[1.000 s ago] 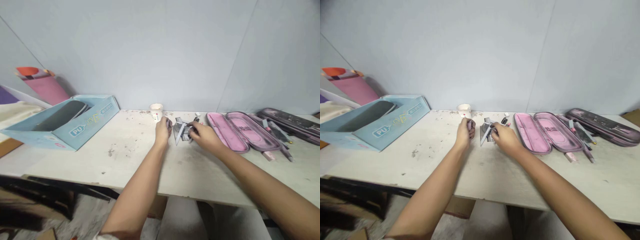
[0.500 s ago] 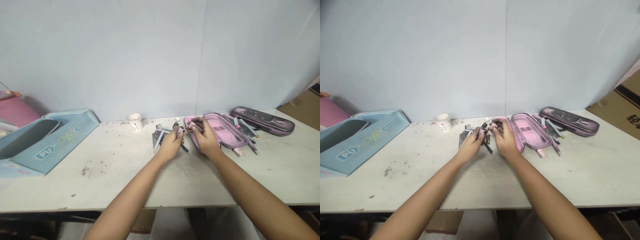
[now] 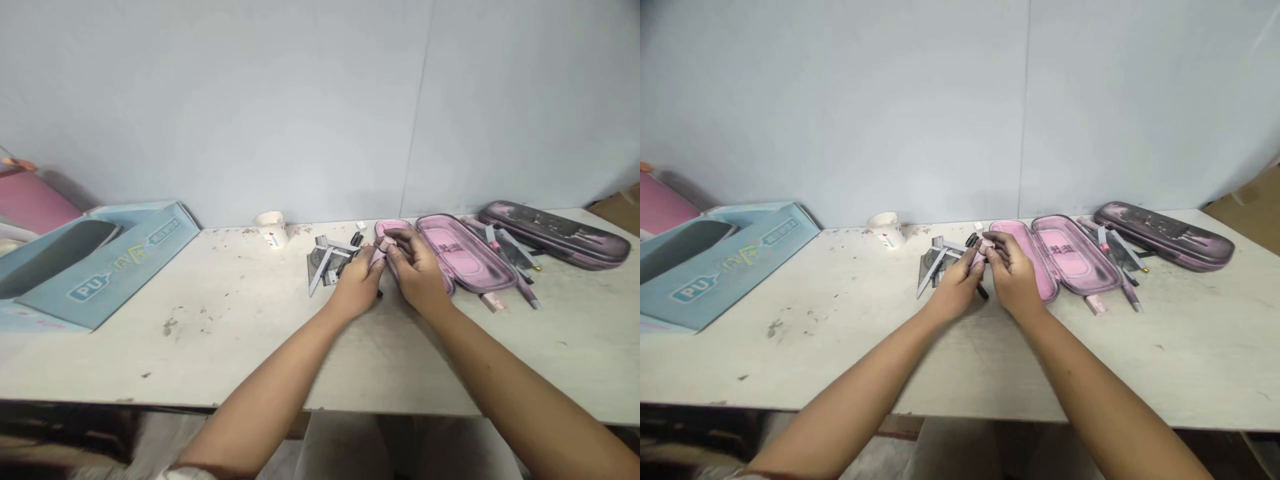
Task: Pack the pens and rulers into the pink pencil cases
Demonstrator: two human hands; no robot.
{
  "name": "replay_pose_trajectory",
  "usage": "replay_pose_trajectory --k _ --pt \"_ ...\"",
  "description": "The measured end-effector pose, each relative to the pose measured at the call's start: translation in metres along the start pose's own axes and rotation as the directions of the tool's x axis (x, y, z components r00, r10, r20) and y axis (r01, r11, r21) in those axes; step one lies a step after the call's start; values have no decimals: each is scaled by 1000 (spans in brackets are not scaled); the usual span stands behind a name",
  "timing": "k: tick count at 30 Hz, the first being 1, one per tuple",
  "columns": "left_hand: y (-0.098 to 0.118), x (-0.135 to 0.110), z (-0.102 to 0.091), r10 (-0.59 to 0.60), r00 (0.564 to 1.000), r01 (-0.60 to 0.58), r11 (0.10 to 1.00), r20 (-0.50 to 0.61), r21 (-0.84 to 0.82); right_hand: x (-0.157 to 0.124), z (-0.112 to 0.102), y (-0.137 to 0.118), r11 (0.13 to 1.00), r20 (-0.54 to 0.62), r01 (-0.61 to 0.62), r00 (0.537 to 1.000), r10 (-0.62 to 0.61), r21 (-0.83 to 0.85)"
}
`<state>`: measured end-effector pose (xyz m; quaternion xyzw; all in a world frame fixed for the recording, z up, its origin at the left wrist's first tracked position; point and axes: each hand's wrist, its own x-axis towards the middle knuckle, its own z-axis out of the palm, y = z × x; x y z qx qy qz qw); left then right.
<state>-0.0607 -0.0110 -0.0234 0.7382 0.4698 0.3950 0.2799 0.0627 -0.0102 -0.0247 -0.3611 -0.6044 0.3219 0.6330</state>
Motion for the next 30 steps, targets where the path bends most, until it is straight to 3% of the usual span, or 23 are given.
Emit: replay_pose_trajectory --k 6,18,30 --pt "-5 -6 -2 54 998 -55 997 21 47 -3 0 -1 999 14 -43 999 43 -25" --pt "-5 -8 -4 82 995 -88 987 52 136 -9 6 0 999 -62 -33 998 32 -1" --pt "-4 -10 -6 61 997 -66 989 48 131 -10 3 0 998 -9 2 1000 -3 -63"
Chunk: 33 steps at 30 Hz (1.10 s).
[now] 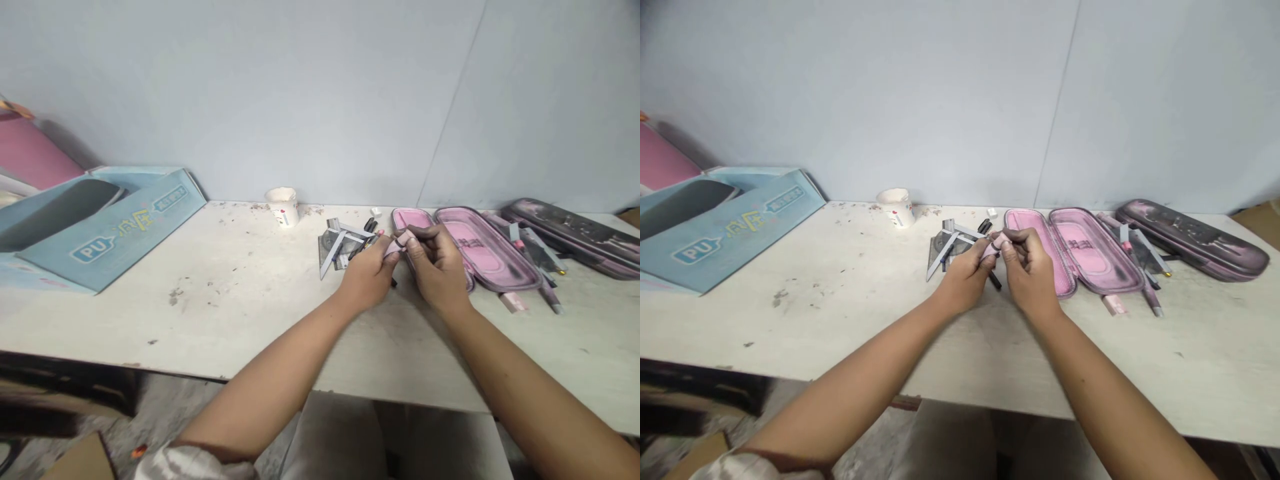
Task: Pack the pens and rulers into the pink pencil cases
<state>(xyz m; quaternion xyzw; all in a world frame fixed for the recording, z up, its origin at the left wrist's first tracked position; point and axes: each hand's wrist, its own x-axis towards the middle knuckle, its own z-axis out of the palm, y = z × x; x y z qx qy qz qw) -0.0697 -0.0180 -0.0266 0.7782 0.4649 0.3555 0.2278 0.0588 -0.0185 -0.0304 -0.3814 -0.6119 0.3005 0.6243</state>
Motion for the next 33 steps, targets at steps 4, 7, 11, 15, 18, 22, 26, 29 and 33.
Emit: replay_pose_trajectory --k 4,7,11,15,18,22,26,29,33 --pt "-1 0 0 -20 1000 21 999 -18 36 1 -1 1 999 21 17 1000 -16 -39" --pt "-2 0 0 -23 1000 24 998 -18 56 1 -1 0 998 27 26 999 -24 -65" --pt "-2 -1 0 -21 999 23 998 -29 66 0 0 -2 995 16 28 1000 -26 -98" --pt "1 -1 0 -23 999 24 999 -46 28 -2 1 -2 989 31 18 999 -14 -147" --pt "0 0 1 -5 997 3 1000 -73 -19 -3 1 -1 987 77 37 997 -25 -154" --pt "-4 1 -1 0 997 -2 1000 -80 -26 -4 3 0 978 145 123 984 -99 -168" --pt "0 1 -9 -27 996 27 1000 -88 -10 -1 2 -4 972 197 169 971 -135 -165" --pt "10 1 -12 -36 991 19 991 -128 -136 3 -3 -11 972 177 203 967 -181 -115" --pt "15 5 -17 -197 973 96 810 -116 -578 0 -4 -17 990 250 136 961 -122 -39"
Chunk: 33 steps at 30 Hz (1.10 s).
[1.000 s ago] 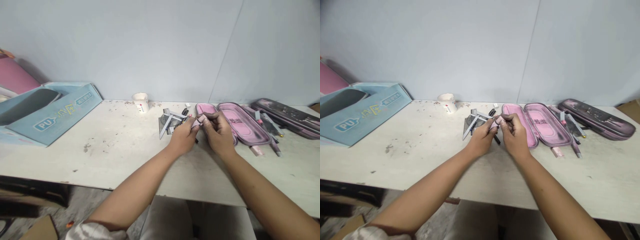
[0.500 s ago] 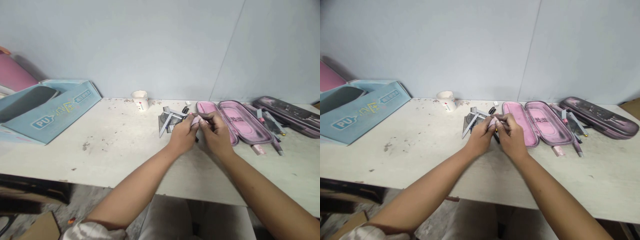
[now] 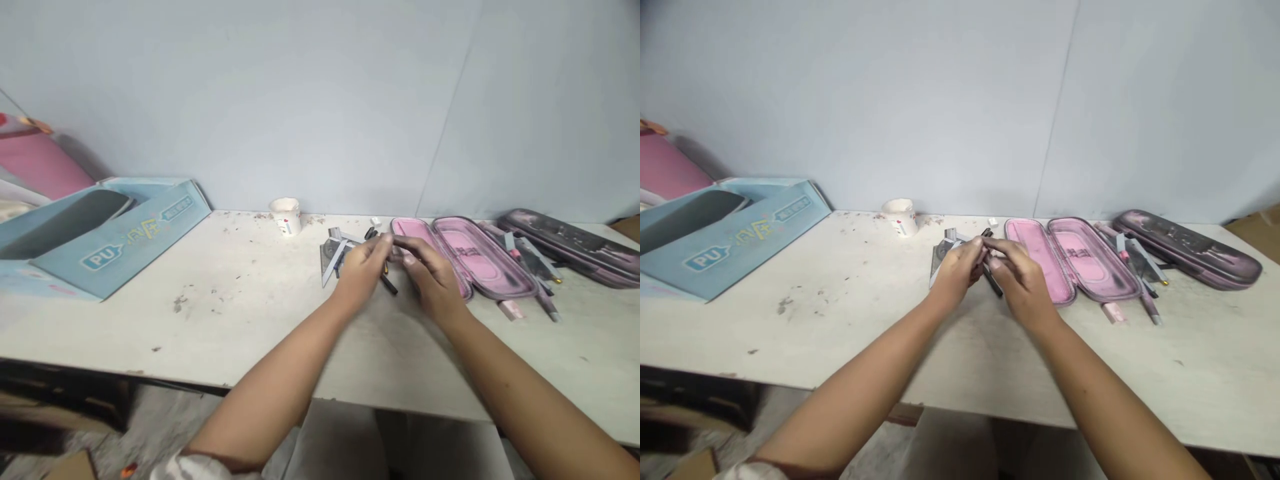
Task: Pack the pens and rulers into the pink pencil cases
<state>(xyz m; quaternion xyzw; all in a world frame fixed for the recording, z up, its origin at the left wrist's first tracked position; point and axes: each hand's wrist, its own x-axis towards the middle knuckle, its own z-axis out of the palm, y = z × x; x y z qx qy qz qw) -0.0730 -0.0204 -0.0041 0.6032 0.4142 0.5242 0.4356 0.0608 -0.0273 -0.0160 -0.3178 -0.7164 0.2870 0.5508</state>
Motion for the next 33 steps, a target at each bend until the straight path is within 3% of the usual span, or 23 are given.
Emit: replay_pose_trajectory --k 3,5,8,14,24,33 --pt "2 6 -11 -166 986 158 905 14 -395 -5 9 3 978 108 -133 987 117 159" --pt "4 9 -19 -217 976 179 784 7 -594 -9 18 7 937 191 -223 966 176 268" --pt "7 12 -28 -258 966 171 638 1 -751 -12 28 15 860 311 -354 918 245 368" --pt "6 12 -30 -283 959 180 548 21 -817 -10 32 18 717 378 -502 859 346 484" --pt "0 13 -27 -322 947 197 523 22 -829 -12 31 22 618 427 -562 825 371 550" --pt "2 13 -24 -345 939 188 489 9 -852 -12 31 18 598 424 -578 815 394 556"
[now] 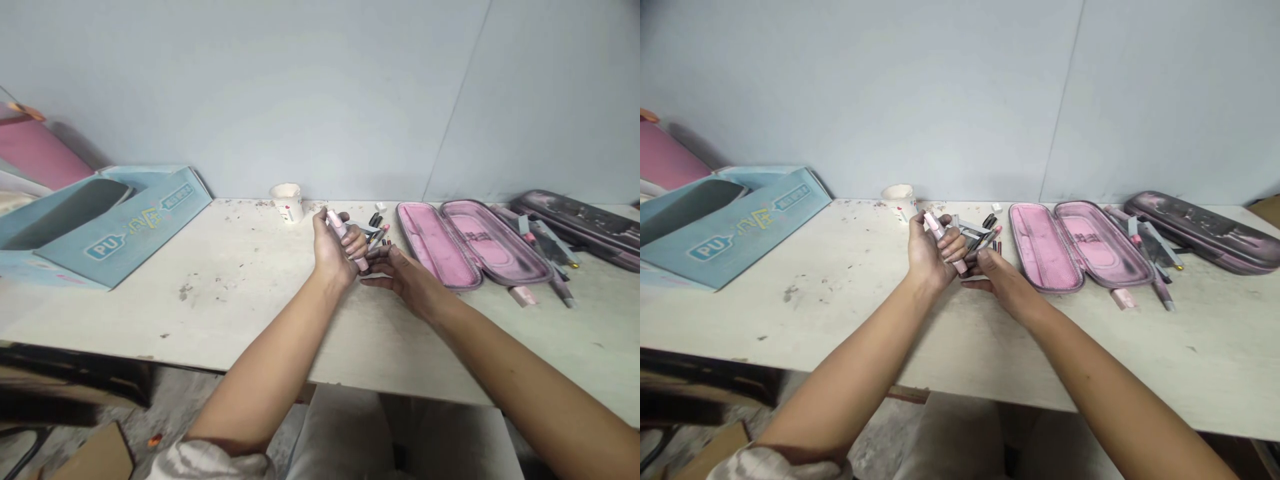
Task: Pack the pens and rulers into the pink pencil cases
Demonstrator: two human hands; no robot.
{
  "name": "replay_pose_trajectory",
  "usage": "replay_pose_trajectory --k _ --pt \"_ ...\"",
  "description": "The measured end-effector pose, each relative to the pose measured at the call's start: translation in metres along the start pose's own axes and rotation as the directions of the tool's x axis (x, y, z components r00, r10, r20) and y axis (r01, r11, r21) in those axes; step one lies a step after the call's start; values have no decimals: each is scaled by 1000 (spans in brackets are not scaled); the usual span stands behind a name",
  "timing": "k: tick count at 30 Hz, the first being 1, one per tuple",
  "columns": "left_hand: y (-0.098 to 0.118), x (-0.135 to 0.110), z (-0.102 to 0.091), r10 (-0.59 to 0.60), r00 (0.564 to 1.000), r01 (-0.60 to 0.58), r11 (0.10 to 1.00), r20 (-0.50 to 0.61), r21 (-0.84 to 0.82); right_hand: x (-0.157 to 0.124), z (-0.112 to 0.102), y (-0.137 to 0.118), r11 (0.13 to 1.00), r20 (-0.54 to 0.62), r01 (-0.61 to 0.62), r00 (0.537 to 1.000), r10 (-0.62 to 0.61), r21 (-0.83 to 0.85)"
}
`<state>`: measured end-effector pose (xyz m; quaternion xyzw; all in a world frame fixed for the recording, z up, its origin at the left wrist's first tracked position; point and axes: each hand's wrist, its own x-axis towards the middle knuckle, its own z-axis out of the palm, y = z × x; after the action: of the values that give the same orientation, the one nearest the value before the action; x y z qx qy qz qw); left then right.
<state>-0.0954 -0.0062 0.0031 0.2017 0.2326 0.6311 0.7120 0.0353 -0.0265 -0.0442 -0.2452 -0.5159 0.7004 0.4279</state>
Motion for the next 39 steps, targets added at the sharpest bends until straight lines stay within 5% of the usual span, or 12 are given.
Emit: replay_pose_trajectory --k 14,19,24,28,31,33,36,39 --pt "-2 -1 1 44 998 -48 994 39 97 1 3 0 999 -13 18 1000 -18 -44" --pt "-16 4 16 152 983 -181 907 104 381 3 1 -22 996 -201 19 979 -35 -82" --pt "-47 8 40 103 947 -313 529 306 789 -16 -27 -54 975 -352 154 914 -201 -159" --pt "-83 3 56 -112 849 -515 52 517 856 -43 -73 -71 899 -568 172 723 -393 -403" --pt "-108 -1 58 -244 800 -599 -267 548 755 -62 -105 -81 700 -591 -24 558 -583 -713" --pt "-121 0 56 -295 800 -600 -418 523 682 -72 -120 -84 440 -520 -279 517 -680 -854" --pt "-132 3 53 -338 818 -572 -570 466 590 -81 -135 -83 -6 -390 -558 588 -708 -830" --pt "-134 5 51 -352 821 -563 -627 449 538 -83 -143 -78 -332 -252 -559 725 -641 -760"
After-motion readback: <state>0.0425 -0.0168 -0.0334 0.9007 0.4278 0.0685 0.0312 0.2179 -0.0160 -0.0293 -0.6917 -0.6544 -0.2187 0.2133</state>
